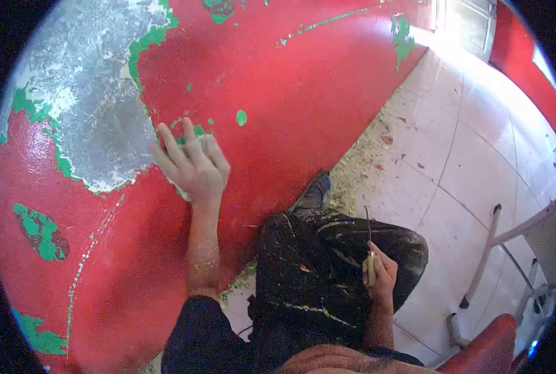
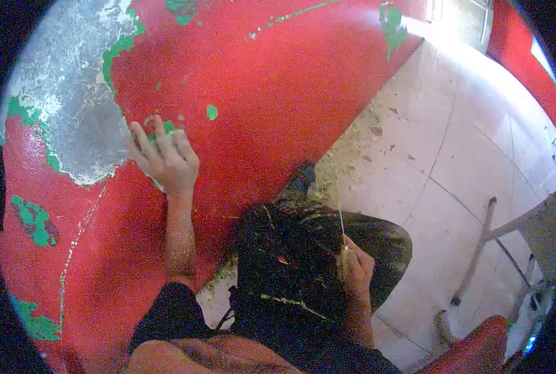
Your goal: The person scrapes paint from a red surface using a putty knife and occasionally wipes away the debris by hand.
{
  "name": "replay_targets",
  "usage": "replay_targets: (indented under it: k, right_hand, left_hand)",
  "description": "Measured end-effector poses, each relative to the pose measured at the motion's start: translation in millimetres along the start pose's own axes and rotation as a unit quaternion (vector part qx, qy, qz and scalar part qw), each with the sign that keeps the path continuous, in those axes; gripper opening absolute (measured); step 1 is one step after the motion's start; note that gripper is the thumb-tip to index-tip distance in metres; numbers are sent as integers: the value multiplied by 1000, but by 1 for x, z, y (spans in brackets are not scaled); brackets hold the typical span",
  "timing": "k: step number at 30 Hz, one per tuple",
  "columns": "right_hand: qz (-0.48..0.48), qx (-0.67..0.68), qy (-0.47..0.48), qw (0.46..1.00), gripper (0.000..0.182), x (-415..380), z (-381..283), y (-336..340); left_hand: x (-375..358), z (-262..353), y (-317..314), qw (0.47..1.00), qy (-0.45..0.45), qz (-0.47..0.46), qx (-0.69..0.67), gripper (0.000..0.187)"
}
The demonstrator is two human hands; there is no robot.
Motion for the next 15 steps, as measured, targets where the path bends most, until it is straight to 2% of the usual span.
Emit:
replay_targets:
  k: [2, 3, 4, 5, 6, 7, 8, 11, 12, 14, 15]
  right_hand:
    - [-15, 12, -18, 1000, 47, 4, 2, -9]
    - [-37, 17, -10, 999, 46, 0, -3, -17]
    - [-56, 21, -1, 998, 46, -1, -15, -34]
    - [-71, 26, 10, 997, 46, -3, -26, -49]
    - [-76, -4, 22, 997, 46, -7, -35, -61]
    - [-78, -31, 32, 996, 46, -13, -43, -71]
    - [-79, -56, 40, 995, 46, -19, -52, -82]
    - [-93, -67, 41, 993, 43, -21, -76, -118]
    - [-107, -76, 39, 991, 42, -13, -76, -129]
    - [-117, -183, 127, 968, 44, 10, -68, -165]
    - [-123, -229, 172, 950, 45, 20, -65, -185]
  left_hand:
    - [7, -1, -12, 998, 36, -47, 1, 49]
    - [3, 18, -19, 992, -88, -59, -72, 52]
    - [-5, 37, -37, 934, -154, -267, -182, 54]
    - [-21, 51, -42, 858, -166, -373, -311, 56]
    - [-38, 65, -46, 754, -144, -483, -421, 59]
    - [-59, 74, -49, 670, -70, -502, -542, 62]
    - [-76, 81, -45, 566, 6, -512, -646, 66]
    - [-91, 78, -7, 293, 262, -361, -846, 87]
    - [-93, 77, 7, 307, 281, -321, -851, 92]
    - [-83, 75, 28, 338, 314, -233, -856, 103]
    - [-78, 74, 32, 388, 311, -225, -838, 96]
Point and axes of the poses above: each hand's wrist, its own x-axis towards the middle knuckle, its own y-axis out of the back of the hand, z = x × y, the point moved 4 cm from there along x, towards the middle knuckle, and after that the axes turned 3 degrees about -y, right-handed, at the moved point
